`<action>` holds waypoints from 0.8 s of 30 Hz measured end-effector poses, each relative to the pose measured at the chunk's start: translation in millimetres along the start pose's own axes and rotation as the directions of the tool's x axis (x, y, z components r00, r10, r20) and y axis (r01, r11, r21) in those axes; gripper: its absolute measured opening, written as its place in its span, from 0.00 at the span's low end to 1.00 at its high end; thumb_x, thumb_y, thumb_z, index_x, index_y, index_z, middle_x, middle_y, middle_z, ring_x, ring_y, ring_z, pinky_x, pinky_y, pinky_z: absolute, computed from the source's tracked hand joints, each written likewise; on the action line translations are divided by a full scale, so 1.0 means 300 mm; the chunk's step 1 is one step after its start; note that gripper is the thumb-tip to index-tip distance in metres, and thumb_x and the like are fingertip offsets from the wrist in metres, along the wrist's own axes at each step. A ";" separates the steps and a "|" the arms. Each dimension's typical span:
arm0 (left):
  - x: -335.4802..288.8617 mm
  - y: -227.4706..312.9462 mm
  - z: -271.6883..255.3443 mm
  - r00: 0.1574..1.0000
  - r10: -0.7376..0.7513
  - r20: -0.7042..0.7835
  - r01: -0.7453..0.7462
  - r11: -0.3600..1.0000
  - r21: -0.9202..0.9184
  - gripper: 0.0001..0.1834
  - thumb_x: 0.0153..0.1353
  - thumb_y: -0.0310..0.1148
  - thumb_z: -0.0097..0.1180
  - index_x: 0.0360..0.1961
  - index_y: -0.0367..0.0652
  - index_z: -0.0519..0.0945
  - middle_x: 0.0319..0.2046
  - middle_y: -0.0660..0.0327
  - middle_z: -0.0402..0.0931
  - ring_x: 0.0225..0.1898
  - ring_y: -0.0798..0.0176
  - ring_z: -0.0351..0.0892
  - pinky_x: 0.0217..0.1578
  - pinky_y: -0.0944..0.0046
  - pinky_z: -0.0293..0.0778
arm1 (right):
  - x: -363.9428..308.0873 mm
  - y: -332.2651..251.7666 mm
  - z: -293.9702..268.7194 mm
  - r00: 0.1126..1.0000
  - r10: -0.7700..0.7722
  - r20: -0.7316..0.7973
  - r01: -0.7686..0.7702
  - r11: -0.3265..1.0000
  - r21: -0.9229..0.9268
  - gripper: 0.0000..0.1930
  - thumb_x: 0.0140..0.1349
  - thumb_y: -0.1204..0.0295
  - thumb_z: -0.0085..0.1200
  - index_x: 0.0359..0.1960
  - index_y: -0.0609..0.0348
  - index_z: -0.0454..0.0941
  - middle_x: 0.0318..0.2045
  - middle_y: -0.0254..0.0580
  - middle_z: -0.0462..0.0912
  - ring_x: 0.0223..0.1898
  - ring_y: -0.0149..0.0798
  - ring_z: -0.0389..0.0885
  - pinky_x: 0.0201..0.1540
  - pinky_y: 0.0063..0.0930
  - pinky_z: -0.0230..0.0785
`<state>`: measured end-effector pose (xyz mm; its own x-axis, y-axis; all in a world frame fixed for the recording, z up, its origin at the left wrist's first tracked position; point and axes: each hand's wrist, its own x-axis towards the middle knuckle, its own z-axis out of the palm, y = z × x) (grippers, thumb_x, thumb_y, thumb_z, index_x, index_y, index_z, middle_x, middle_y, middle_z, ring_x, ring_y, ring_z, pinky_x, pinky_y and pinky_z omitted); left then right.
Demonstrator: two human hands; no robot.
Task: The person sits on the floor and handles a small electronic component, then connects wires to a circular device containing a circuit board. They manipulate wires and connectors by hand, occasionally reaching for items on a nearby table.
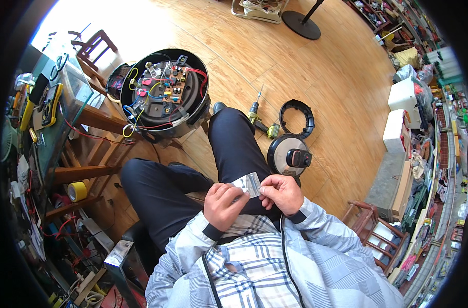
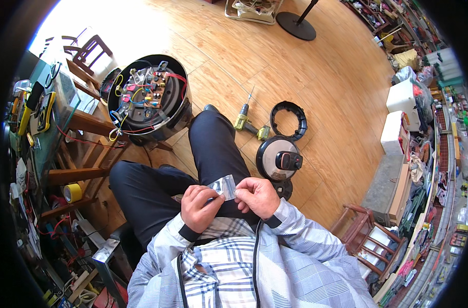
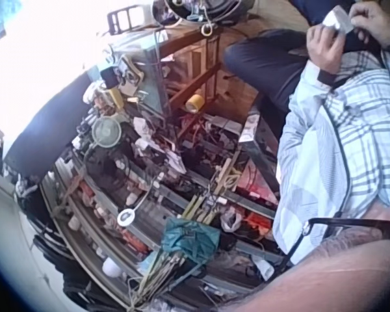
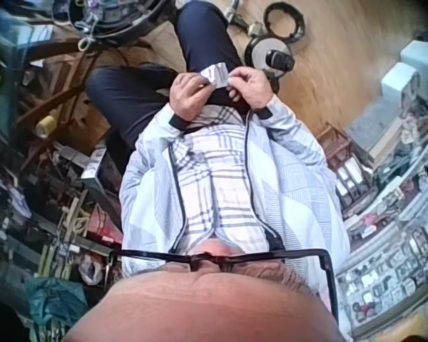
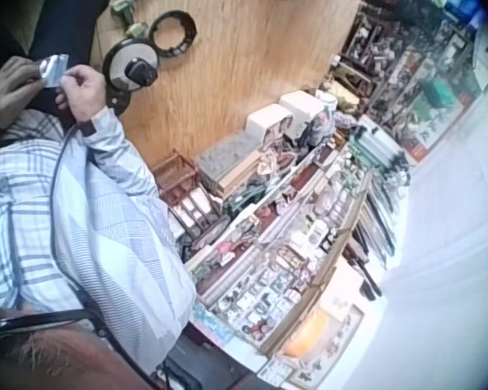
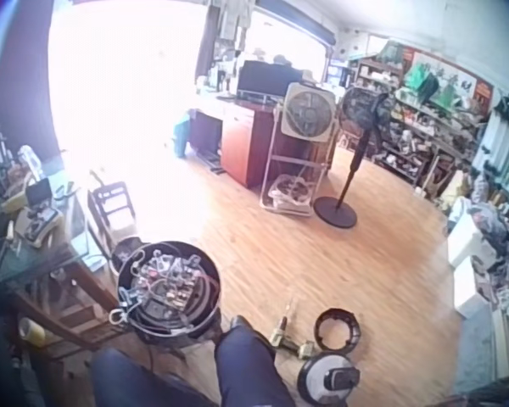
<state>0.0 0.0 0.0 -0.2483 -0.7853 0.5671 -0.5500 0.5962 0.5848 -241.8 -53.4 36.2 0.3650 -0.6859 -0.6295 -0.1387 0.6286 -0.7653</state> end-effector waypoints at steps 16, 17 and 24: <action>0.037 0.057 0.055 0.807 -0.582 0.101 0.567 0.717 -0.406 0.08 0.64 0.21 0.74 0.43 0.33 0.88 0.41 0.53 0.85 0.34 0.60 0.89 0.33 0.66 0.82 | -0.011 0.010 -0.008 0.997 -0.069 0.023 0.072 0.987 -0.144 0.09 0.78 0.71 0.61 0.50 0.63 0.86 0.35 0.34 0.88 0.32 0.26 0.87 0.35 0.23 0.82; 0.033 0.052 0.057 0.805 -0.584 0.105 0.561 0.690 -0.457 0.08 0.65 0.21 0.73 0.44 0.33 0.88 0.41 0.53 0.86 0.34 0.62 0.89 0.34 0.67 0.82 | -0.013 0.014 0.000 0.995 -0.093 0.027 0.096 0.982 -0.160 0.09 0.78 0.71 0.62 0.51 0.63 0.86 0.36 0.34 0.87 0.33 0.26 0.87 0.36 0.23 0.82; -0.001 0.034 0.072 0.509 -0.716 0.478 0.718 0.046 -0.695 0.15 0.78 0.36 0.68 0.51 0.32 0.90 0.37 0.61 0.91 0.36 0.74 0.87 0.36 0.73 0.82 | -0.009 0.010 0.040 0.817 -0.561 0.131 0.557 0.711 -0.429 0.13 0.72 0.79 0.66 0.55 0.71 0.87 0.48 0.45 0.86 0.37 0.29 0.88 0.36 0.22 0.80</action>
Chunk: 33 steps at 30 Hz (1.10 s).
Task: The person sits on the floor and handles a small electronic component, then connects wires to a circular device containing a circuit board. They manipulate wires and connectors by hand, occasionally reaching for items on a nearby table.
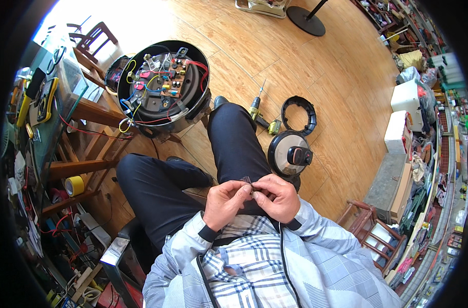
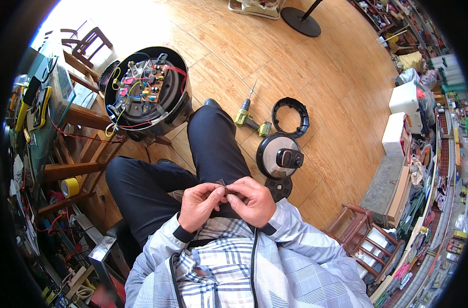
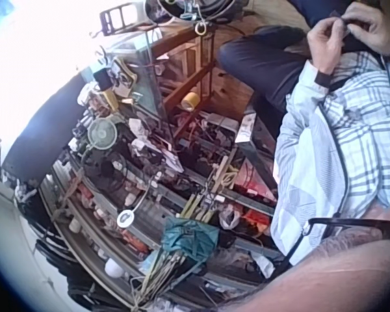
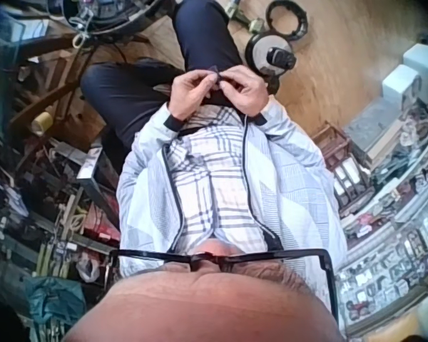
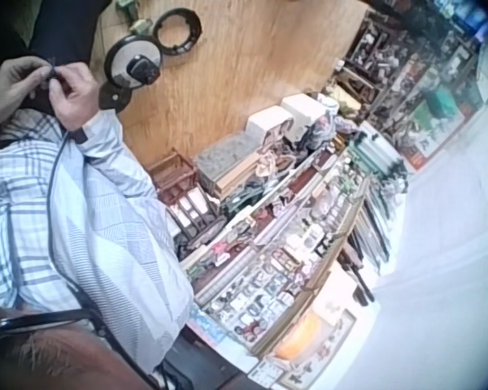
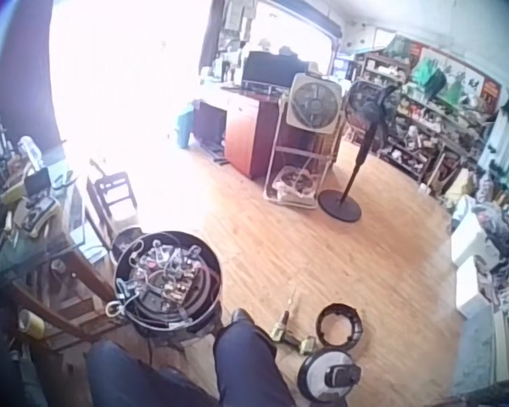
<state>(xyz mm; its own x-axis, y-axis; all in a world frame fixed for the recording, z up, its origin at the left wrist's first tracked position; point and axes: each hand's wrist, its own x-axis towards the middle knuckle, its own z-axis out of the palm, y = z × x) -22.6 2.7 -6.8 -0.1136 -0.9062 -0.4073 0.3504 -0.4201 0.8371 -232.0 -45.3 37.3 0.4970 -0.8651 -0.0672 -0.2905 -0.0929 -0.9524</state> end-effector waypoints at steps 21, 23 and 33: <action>0.010 -0.025 -0.020 0.998 -0.057 0.025 0.060 0.985 -0.161 0.15 0.78 0.36 0.68 0.51 0.30 0.89 0.39 0.58 0.91 0.39 0.69 0.90 0.42 0.69 0.86 | 0.003 -0.001 0.017 0.995 -0.088 0.036 0.092 0.987 -0.130 0.12 0.73 0.85 0.56 0.53 0.74 0.88 0.50 0.52 0.85 0.35 0.34 0.91 0.39 0.27 0.85; 0.012 -0.028 -0.021 0.998 -0.046 0.031 0.051 0.985 -0.163 0.16 0.79 0.36 0.67 0.51 0.30 0.89 0.38 0.58 0.91 0.38 0.70 0.90 0.42 0.70 0.85 | 0.001 0.005 0.017 0.998 -0.057 0.038 0.060 0.992 -0.109 0.12 0.73 0.85 0.56 0.53 0.74 0.88 0.51 0.52 0.85 0.36 0.34 0.91 0.39 0.27 0.85; 0.012 -0.029 -0.023 0.997 -0.056 0.046 0.064 0.979 -0.195 0.14 0.79 0.35 0.67 0.50 0.33 0.89 0.38 0.60 0.91 0.38 0.72 0.89 0.43 0.71 0.83 | -0.006 0.021 0.025 0.999 0.039 0.017 -0.039 0.999 -0.010 0.12 0.74 0.85 0.56 0.54 0.74 0.87 0.52 0.49 0.84 0.36 0.33 0.91 0.38 0.23 0.87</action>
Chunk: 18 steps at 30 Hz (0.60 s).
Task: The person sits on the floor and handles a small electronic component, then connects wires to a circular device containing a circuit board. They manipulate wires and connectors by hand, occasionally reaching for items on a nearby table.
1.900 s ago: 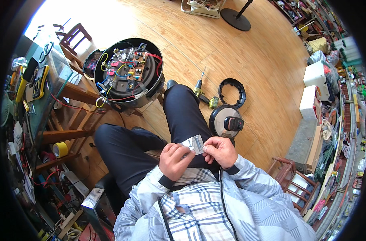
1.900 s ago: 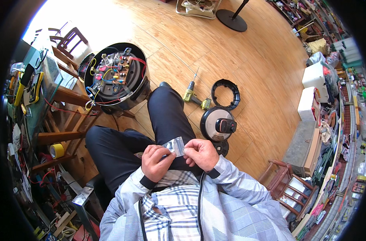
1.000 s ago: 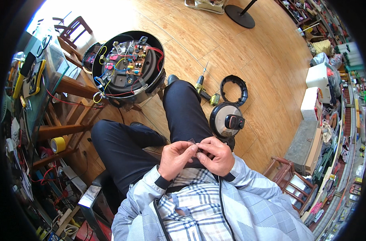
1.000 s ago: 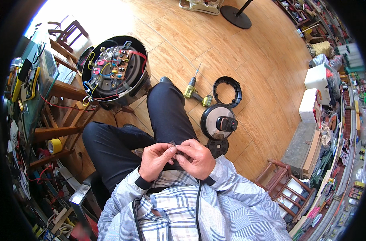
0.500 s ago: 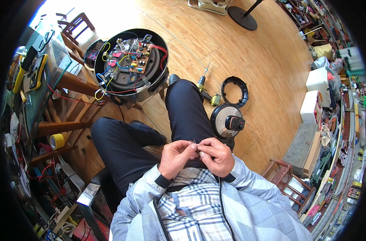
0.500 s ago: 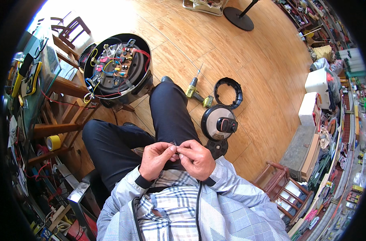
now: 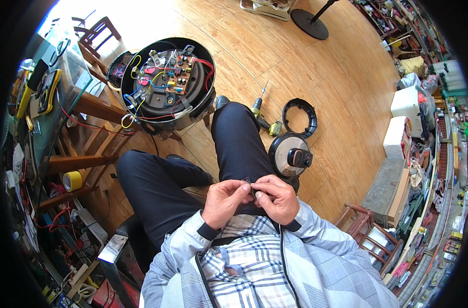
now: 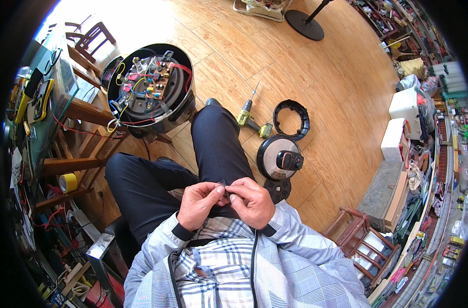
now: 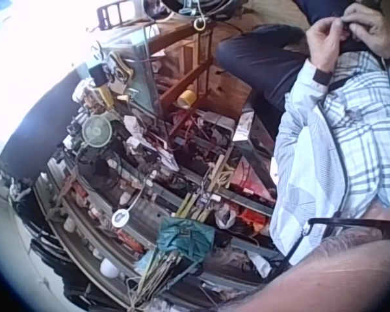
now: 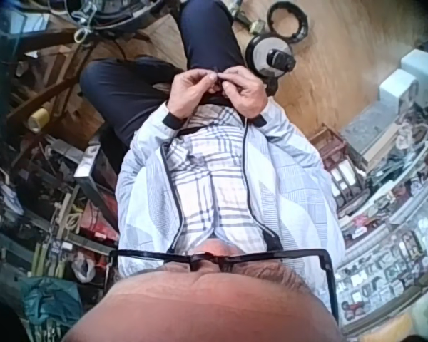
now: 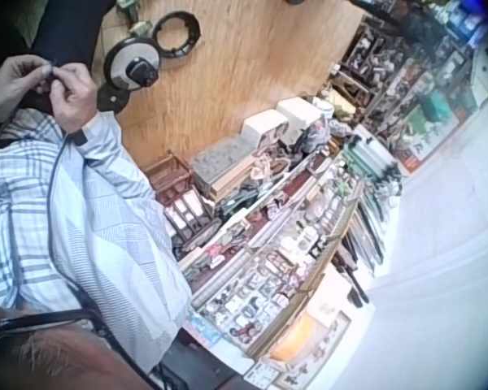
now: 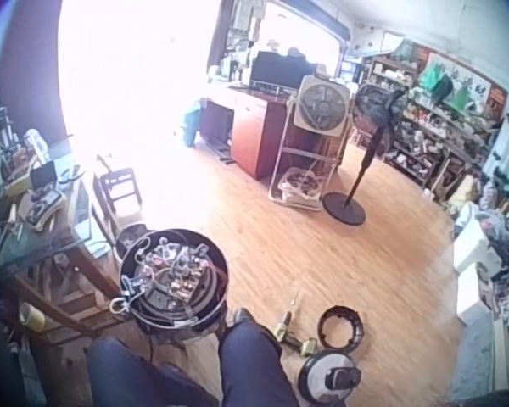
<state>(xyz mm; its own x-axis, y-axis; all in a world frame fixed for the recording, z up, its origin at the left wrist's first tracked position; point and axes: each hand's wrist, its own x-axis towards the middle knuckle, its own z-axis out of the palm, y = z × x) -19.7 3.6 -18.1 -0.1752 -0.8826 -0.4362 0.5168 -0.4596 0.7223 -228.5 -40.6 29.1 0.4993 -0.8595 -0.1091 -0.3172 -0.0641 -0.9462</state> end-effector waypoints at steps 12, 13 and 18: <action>-0.001 0.012 0.006 1.000 -0.004 -0.031 0.004 1.000 0.011 0.13 0.78 0.34 0.67 0.50 0.31 0.90 0.37 0.60 0.91 0.37 0.72 0.87 0.42 0.70 0.84 | 0.012 -0.024 0.008 0.999 0.004 -0.034 -0.004 1.000 0.008 0.10 0.72 0.84 0.61 0.52 0.72 0.88 0.50 0.47 0.85 0.36 0.30 0.90 0.35 0.21 0.82; -0.002 0.012 0.008 0.999 0.001 -0.033 0.000 1.000 0.026 0.13 0.78 0.33 0.67 0.50 0.31 0.90 0.37 0.60 0.91 0.37 0.72 0.87 0.42 0.70 0.84 | 0.013 -0.026 0.008 0.999 0.001 -0.038 -0.001 1.000 0.005 0.10 0.72 0.83 0.61 0.52 0.71 0.88 0.49 0.46 0.86 0.36 0.30 0.89 0.35 0.21 0.81; -0.004 0.013 0.015 0.999 0.023 -0.034 -0.020 0.996 0.083 0.11 0.79 0.31 0.65 0.48 0.30 0.88 0.37 0.61 0.89 0.39 0.72 0.87 0.44 0.70 0.85 | 0.015 -0.030 0.008 0.999 -0.002 -0.040 0.001 1.000 -0.011 0.09 0.72 0.80 0.64 0.50 0.71 0.88 0.47 0.46 0.87 0.35 0.30 0.89 0.35 0.22 0.80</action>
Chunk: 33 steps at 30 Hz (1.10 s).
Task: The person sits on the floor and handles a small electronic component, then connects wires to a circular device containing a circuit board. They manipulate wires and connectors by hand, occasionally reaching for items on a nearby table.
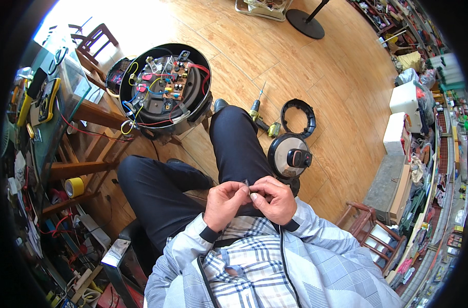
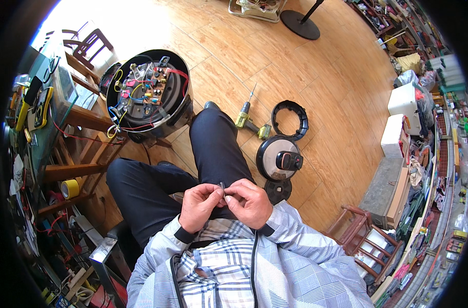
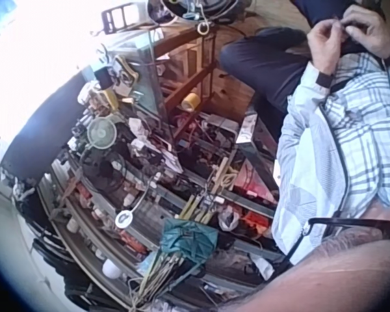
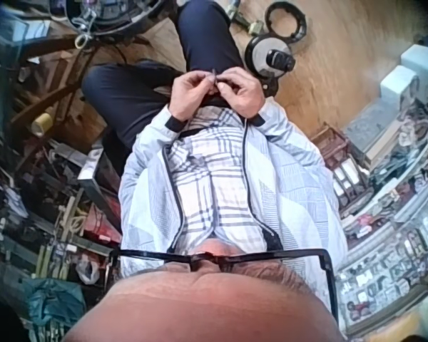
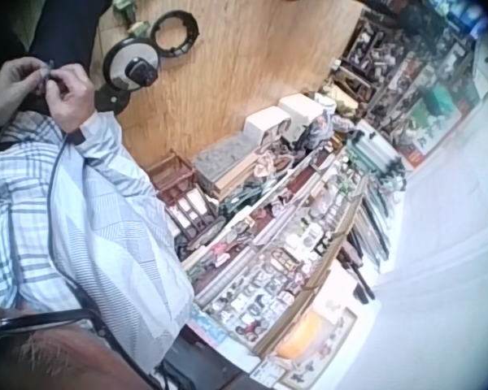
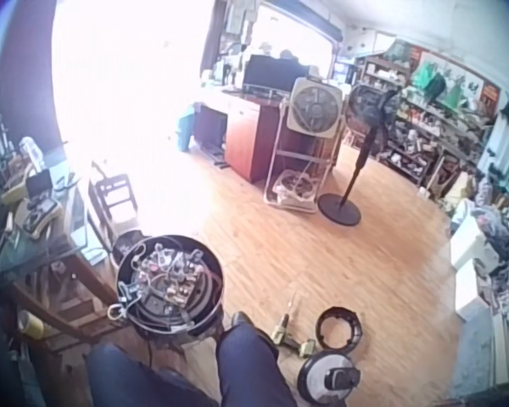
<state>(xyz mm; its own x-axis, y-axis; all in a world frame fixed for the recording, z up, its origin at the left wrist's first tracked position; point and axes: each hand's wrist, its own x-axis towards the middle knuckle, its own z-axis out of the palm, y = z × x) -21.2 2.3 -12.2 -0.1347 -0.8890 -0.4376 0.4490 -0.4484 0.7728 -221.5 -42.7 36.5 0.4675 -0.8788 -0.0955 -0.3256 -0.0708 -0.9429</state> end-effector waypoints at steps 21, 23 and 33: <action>-0.001 -0.025 0.011 0.993 0.115 -0.004 -0.106 0.929 0.354 0.07 0.73 0.29 0.65 0.42 0.35 0.84 0.31 0.64 0.83 0.34 0.73 0.82 0.34 0.67 0.78 | 0.026 0.009 -0.006 0.980 0.191 0.061 -0.186 0.979 -0.082 0.09 0.69 0.73 0.63 0.42 0.68 0.87 0.34 0.55 0.87 0.34 0.52 0.91 0.38 0.42 0.82; -0.002 -0.018 0.019 0.978 0.210 -0.003 -0.181 0.853 0.489 0.08 0.70 0.30 0.67 0.40 0.36 0.83 0.31 0.59 0.83 0.32 0.67 0.83 0.34 0.64 0.79 | 0.025 0.004 -0.003 0.997 0.067 0.033 -0.059 0.977 -0.206 0.07 0.68 0.74 0.63 0.39 0.67 0.86 0.33 0.55 0.87 0.34 0.54 0.90 0.37 0.43 0.82; -0.007 -0.010 0.019 0.964 0.268 0.003 -0.234 0.836 0.496 0.08 0.67 0.29 0.67 0.38 0.35 0.81 0.31 0.54 0.82 0.30 0.57 0.82 0.34 0.59 0.78 | 0.029 0.013 0.028 0.994 -0.087 -0.063 0.053 0.906 -0.419 0.05 0.66 0.75 0.65 0.39 0.63 0.83 0.38 0.53 0.85 0.35 0.58 0.87 0.38 0.46 0.81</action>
<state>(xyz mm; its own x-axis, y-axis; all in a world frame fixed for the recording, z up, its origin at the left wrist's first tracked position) -27.3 4.9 -11.0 -0.0126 -0.9769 -0.2133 -0.0317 -0.2128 0.9766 -211.8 -46.7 29.4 0.4417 -0.8971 0.0071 -0.6150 -0.3085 -0.7257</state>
